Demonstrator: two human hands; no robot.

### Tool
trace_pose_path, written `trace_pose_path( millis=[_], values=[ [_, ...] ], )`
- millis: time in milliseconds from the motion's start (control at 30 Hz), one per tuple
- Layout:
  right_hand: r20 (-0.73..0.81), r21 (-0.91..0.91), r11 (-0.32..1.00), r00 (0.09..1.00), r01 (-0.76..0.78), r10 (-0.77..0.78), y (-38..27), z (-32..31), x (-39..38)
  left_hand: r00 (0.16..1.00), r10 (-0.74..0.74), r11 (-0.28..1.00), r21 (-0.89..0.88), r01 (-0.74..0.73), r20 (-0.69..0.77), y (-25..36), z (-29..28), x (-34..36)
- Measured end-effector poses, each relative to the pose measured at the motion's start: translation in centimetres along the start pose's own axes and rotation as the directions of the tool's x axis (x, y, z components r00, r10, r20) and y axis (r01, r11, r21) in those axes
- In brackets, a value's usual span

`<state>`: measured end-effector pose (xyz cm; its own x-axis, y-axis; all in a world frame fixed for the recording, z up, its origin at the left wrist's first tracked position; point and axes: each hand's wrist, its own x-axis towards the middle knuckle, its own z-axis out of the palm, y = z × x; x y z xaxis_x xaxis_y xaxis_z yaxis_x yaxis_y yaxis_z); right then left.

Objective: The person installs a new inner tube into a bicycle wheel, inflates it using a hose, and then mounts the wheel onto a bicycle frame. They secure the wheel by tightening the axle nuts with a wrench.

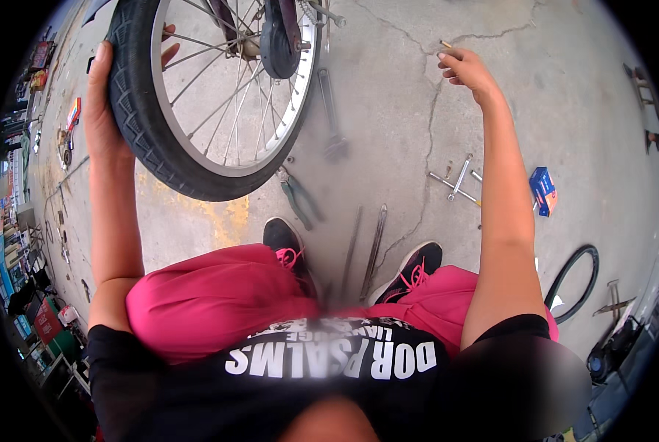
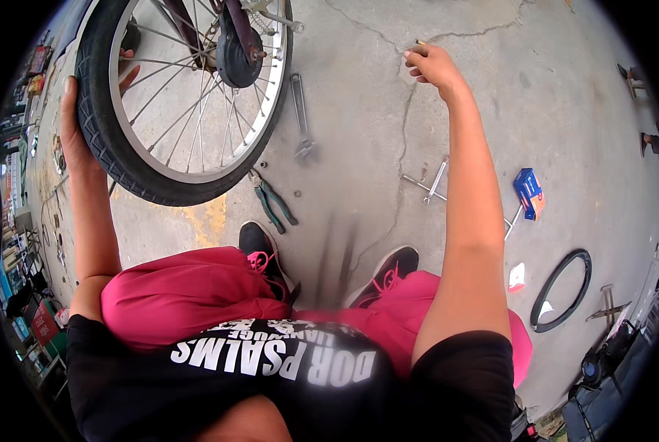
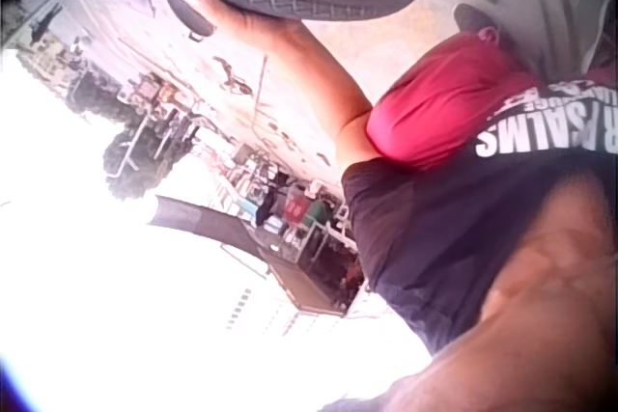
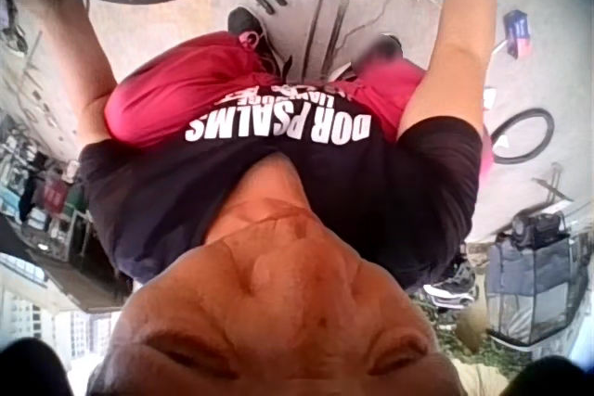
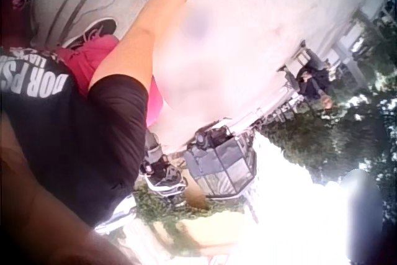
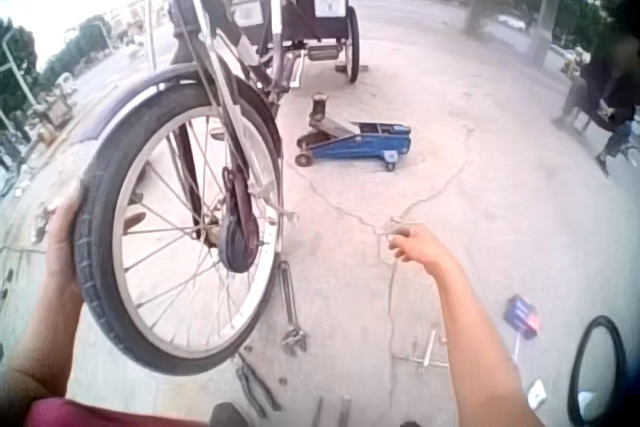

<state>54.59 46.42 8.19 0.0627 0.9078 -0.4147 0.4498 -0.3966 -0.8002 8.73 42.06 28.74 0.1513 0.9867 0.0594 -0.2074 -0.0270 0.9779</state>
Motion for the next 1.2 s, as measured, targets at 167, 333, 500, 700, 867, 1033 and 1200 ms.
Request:
trace_pose_path(
  millis=[167, 333, 500, 700, 867, 1033, 1200],
  values=[
    [0.061, -0.149, 0.973, 0.980, -0.177, 0.187, 8.8, 4.2, -0.9, 0.996, -0.013, 0.997, 0.068, 0.020, -0.089, 0.4, -0.1, -0.1],
    [0.314, -0.410, 0.871, 0.938, 0.270, -0.143, 10.2, 18.3, -6.6, 0.987, -0.047, 0.996, 0.061, 0.058, -0.154, 0.3, 0.5, -0.6],
    [0.368, -0.460, 0.837, 0.921, 0.296, -0.123, 8.8, 24.8, -12.0, 0.997, -0.040, 0.990, 0.135, 0.049, -0.071, -0.6, -1.2, 0.3],
    [-0.244, -0.406, 0.908, 0.970, -0.103, 0.001, 10.5, 17.1, -9.5, 0.997, -0.023, 0.984, 0.172, 0.035, -0.073, 0.9, -2.0, -0.4],
    [-0.258, -0.464, 0.789, 0.913, -0.403, 0.315, 19.0, 5.3, -10.0, 0.982, -0.010, 0.958, 0.279, 0.064, -0.189, -0.6, 0.1, 0.0],
    [-0.111, -0.492, 0.781, 0.917, -0.385, 0.383, 19.9, 4.8, -11.1, 0.965, 0.002, 0.953, 0.292, 0.078, -0.263, -0.4, 0.1, -0.4],
    [-0.148, -0.550, 0.745, 0.922, -0.378, 0.359, 21.7, 4.9, -10.7, 0.996, 0.004, 0.994, 0.107, 0.005, -0.092, -0.5, -0.3, 0.5]
  ],
)
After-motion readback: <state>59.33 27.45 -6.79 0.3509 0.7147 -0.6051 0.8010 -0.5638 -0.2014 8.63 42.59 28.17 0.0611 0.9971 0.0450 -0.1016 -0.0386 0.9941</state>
